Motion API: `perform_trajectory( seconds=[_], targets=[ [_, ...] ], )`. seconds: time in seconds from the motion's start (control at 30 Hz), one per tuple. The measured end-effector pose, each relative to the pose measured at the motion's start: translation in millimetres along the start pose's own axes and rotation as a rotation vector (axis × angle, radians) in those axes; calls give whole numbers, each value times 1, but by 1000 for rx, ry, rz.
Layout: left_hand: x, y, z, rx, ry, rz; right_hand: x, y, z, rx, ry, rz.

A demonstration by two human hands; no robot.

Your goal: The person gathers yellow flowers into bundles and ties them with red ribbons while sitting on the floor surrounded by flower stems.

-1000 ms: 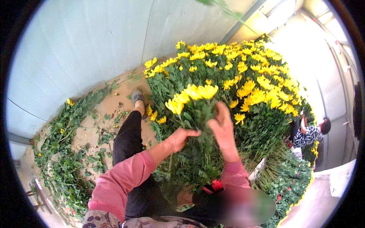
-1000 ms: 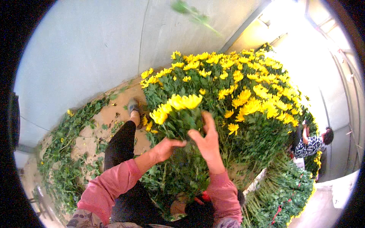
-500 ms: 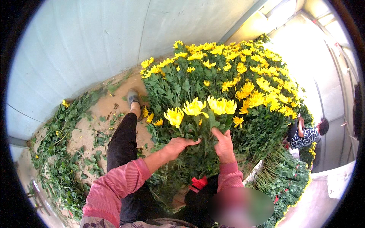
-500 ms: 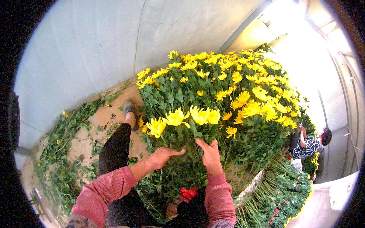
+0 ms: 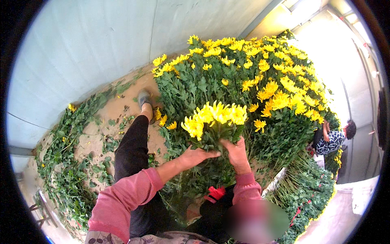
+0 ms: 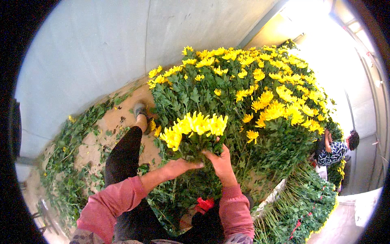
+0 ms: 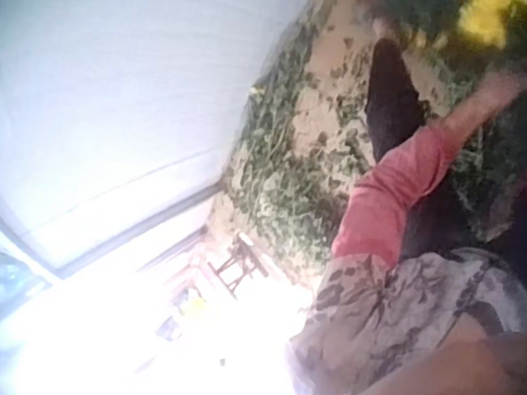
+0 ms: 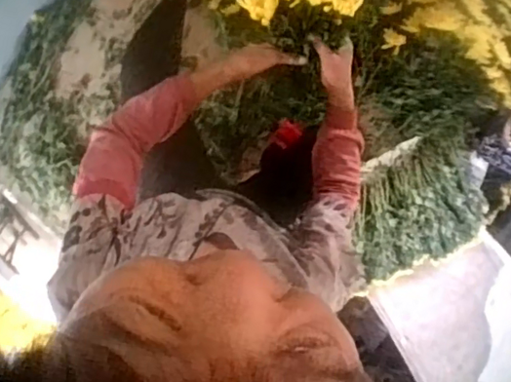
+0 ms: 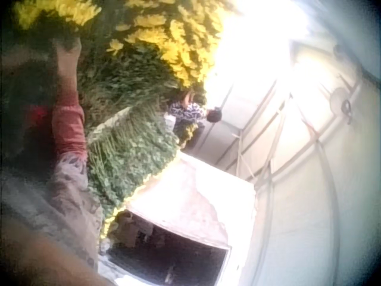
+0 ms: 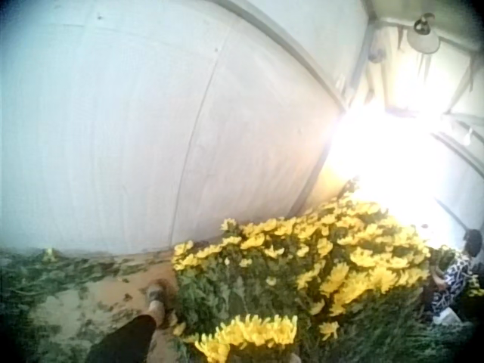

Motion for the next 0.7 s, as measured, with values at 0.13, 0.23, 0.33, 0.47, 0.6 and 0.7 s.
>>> perform_trajectory(
  seconds=[0.13, 0.23, 0.33, 0.47, 0.6, 0.7],
  targets=[
    [10, 2, 2, 99, 43, -532, 5, 19, 5, 15, 32, 164],
    [57, -6, 5, -28, 251, -709, 2, 41, 7, 135, -170, 585],
    [81, -15, 40, -237, 252, -658, -11, 51, 18, 248, -238, 322],
    [44, -26, 92, -379, -207, 616, -79, -18, -3, -134, -93, 796],
    [47, -18, 103, -642, -168, 1220, -177, -137, -3, -320, 137, 1547],
    [44, -18, 95, -694, -167, 1161, -220, -163, 8, -151, 731, 1493]
  ],
)
Point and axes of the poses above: each hand's wrist, its own z-axis away from the middle knuckle, its own y-axis out of the palm, x = y × z, the point moved 2 cm from there along -z, towards the middle knuckle, and after that the axes turned 2 degrees about z, right-handed, at the moved point
